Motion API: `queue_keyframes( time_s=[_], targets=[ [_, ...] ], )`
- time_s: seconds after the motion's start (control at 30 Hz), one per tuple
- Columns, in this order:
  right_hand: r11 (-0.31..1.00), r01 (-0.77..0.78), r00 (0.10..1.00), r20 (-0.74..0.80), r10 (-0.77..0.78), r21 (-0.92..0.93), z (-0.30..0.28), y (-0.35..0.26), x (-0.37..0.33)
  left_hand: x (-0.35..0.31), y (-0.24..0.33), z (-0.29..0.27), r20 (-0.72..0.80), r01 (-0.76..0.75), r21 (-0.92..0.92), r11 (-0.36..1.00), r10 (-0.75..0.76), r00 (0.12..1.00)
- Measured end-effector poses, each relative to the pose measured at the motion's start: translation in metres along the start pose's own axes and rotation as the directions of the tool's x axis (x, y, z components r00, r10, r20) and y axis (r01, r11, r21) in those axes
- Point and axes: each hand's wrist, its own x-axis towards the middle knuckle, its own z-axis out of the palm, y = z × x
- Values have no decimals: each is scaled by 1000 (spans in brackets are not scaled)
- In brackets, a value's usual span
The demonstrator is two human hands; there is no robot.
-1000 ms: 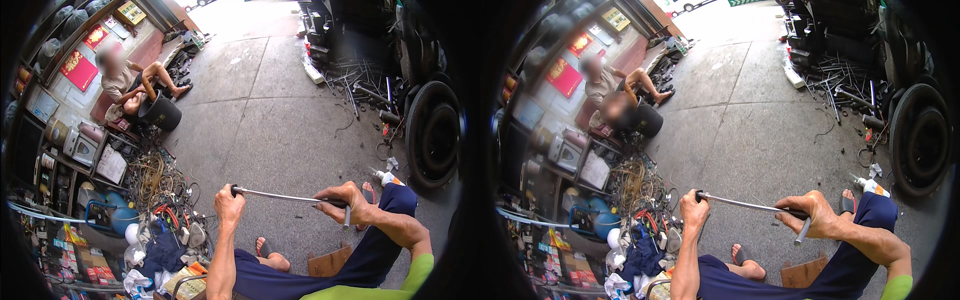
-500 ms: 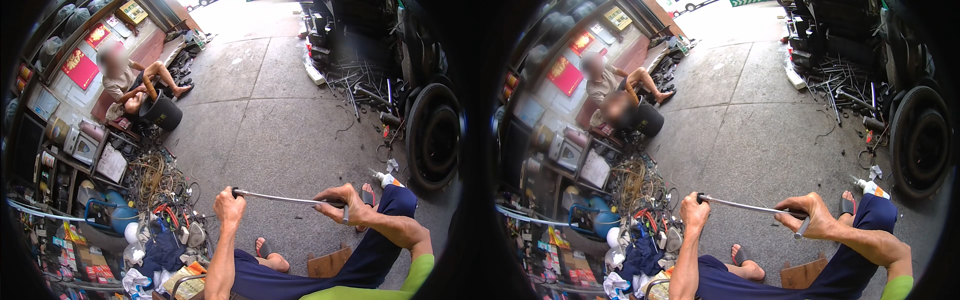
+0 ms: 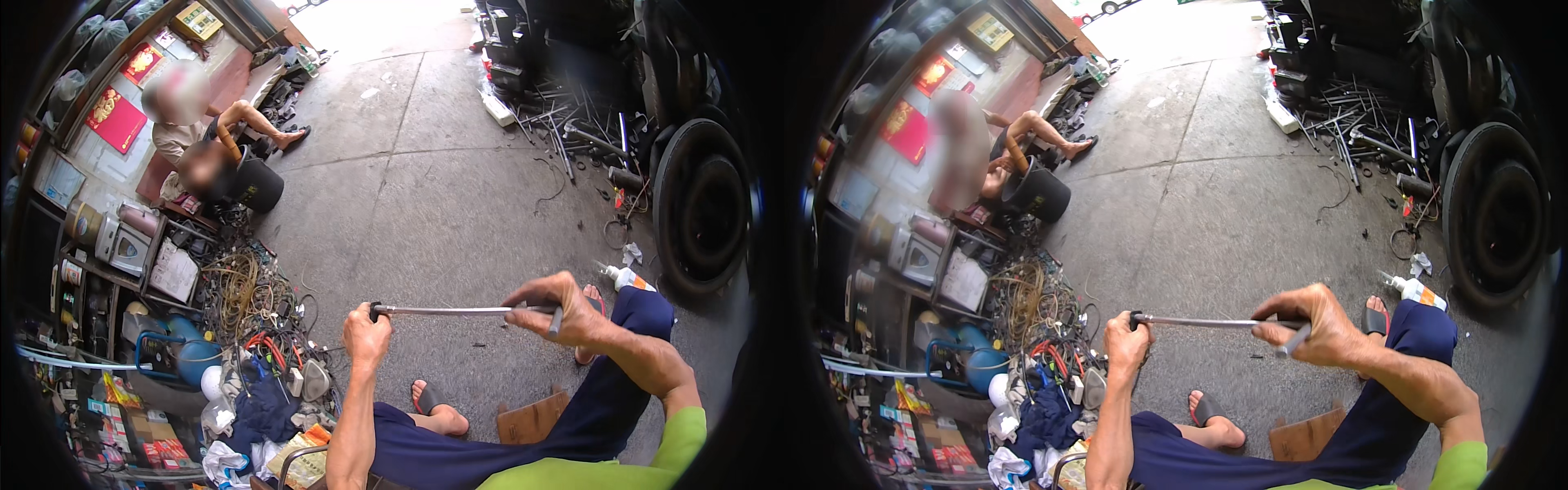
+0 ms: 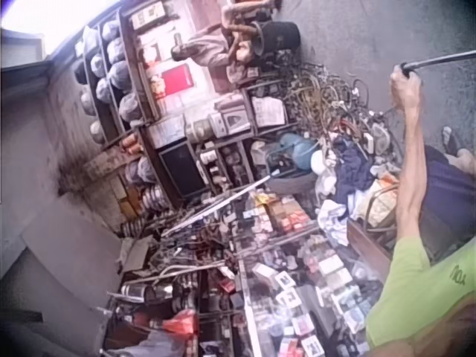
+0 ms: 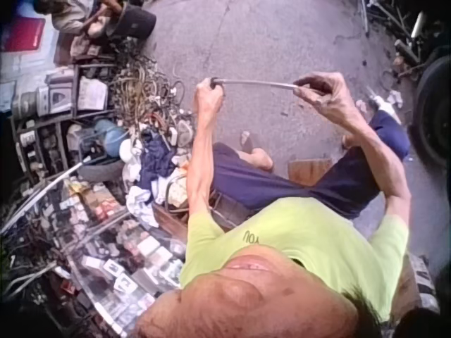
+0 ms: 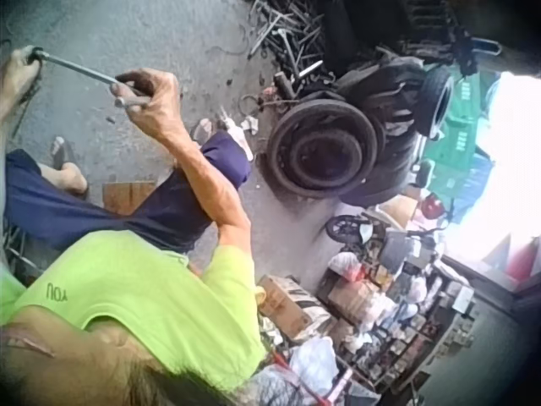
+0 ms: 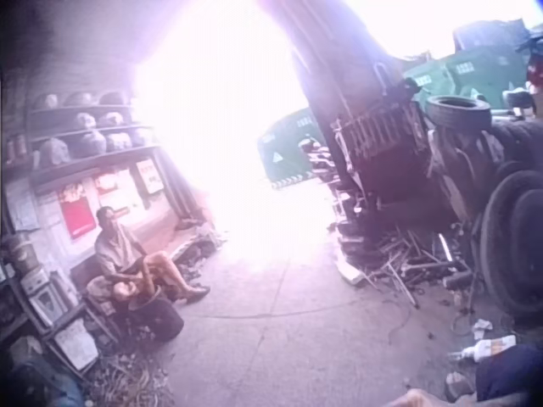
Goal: The person assembles a T-handle wrench by attaching a handle to a socket and then inserting a metal rod. They repeatedly tighten and loosen the components to test the fit.
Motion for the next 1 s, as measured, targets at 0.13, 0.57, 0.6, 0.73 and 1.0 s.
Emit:
queue_keyframes(
  time_s=[0.13, 0.57, 0.6, 0.73, 1.0],
  targets=[
    [996, 69, 994, -79, -74, -59, -20, 16, 6, -3, 13, -15, 435, 115, -453, 884, 107, 894],
    [958, 72, 881, -432, -192, -279, -38, 26, 15, -30, 21, 6, 640, 495, -592, 636, -2, 768],
    [943, 78, 856, -463, -230, -324, -39, 28, 17, -29, 20, 8, 644, 487, -586, 647, 7, 765],
    [901, 103, 740, -573, -352, -420, -35, 28, 21, -28, 20, 16, 651, 484, -556, 676, -8, 759],
    [862, 47, 673, -621, -401, -505, -42, 26, 20, -34, 14, 48, 762, 535, -426, 730, -29, 646]
  ],
)
